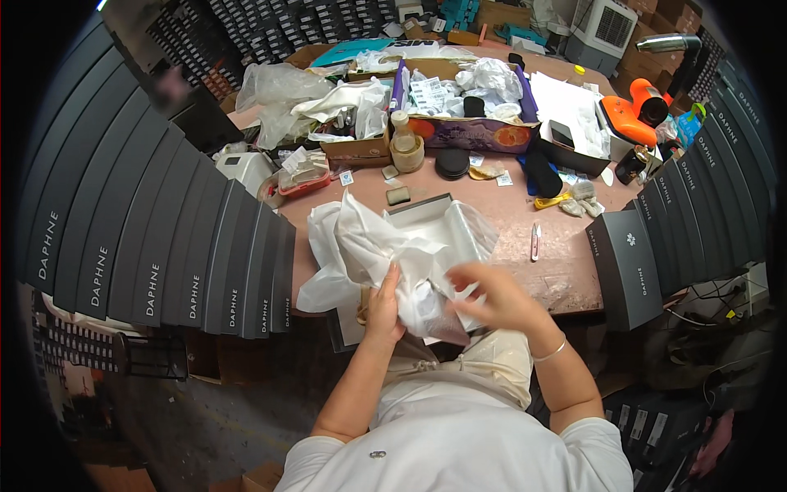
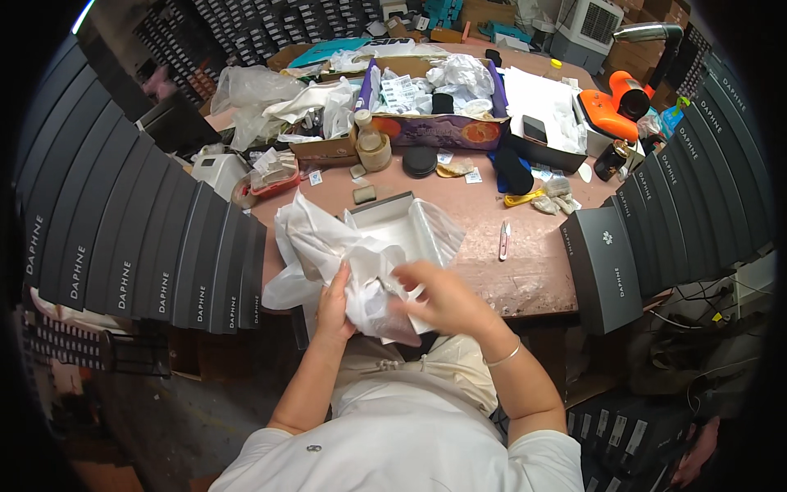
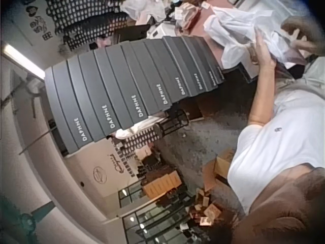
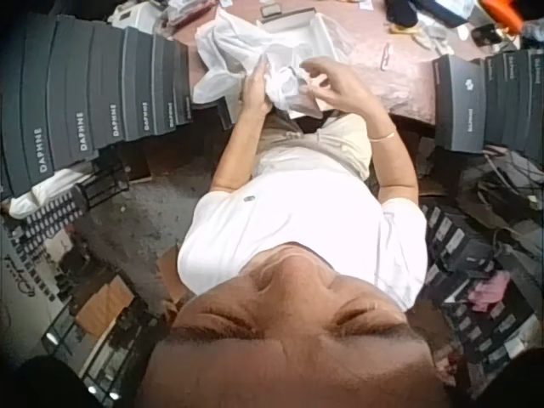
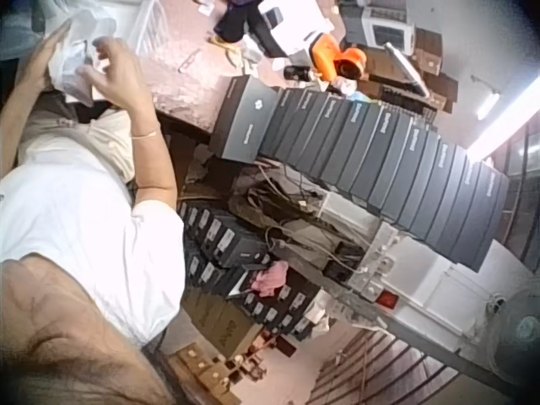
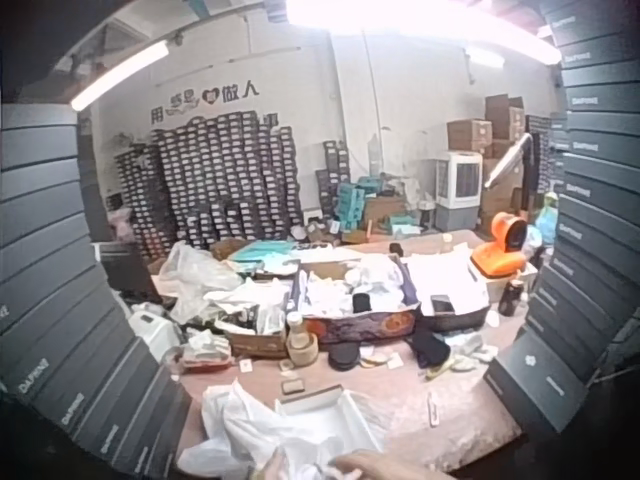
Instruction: Packing pairs of high-heeled shoes into boxes with tissue paper and silica gel packets at a workbench.
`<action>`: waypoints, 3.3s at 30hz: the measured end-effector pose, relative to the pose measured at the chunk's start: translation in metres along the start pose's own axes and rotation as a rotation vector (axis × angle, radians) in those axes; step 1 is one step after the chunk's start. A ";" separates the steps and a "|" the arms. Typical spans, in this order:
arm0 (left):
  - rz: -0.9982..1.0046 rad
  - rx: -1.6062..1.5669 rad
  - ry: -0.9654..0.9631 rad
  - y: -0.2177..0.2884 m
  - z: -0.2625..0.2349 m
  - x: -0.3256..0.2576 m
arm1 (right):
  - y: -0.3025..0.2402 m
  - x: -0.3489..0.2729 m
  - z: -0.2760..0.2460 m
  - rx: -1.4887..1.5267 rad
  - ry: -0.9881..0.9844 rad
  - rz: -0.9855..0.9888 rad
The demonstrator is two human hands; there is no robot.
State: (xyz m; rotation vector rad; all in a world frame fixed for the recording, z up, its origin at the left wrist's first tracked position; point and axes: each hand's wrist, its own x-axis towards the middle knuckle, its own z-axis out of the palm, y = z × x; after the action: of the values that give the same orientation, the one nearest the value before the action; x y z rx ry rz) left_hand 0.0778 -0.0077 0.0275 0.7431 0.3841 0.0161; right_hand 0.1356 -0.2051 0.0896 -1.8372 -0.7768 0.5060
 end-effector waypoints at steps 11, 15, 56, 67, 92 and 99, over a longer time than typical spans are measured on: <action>0.156 -0.186 0.062 0.045 0.000 0.058 | 0.010 -0.022 -0.004 -0.191 0.229 -0.170; 0.334 -0.112 -0.073 0.080 0.030 0.089 | 0.008 -0.036 -0.031 -0.550 0.151 -0.175; -0.151 0.133 -0.102 -0.035 -0.011 -0.063 | 0.016 0.040 0.067 -0.542 0.420 -0.311; -0.019 0.244 -0.066 -0.054 -0.020 -0.062 | 0.013 0.029 0.059 -0.387 0.109 -0.203; -0.012 0.384 -0.099 -0.022 -0.036 -0.065 | 0.030 0.053 0.071 -0.817 0.006 -0.597; 0.024 0.218 0.069 -0.002 -0.061 -0.047 | 0.037 0.020 0.045 -0.802 0.242 -0.418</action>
State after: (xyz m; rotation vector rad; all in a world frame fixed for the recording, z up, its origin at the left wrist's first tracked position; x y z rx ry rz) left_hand 0.0126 0.0233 0.0013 0.9646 0.4472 0.0229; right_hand 0.1306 -0.1706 0.0387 -2.2974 -1.2667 -0.3545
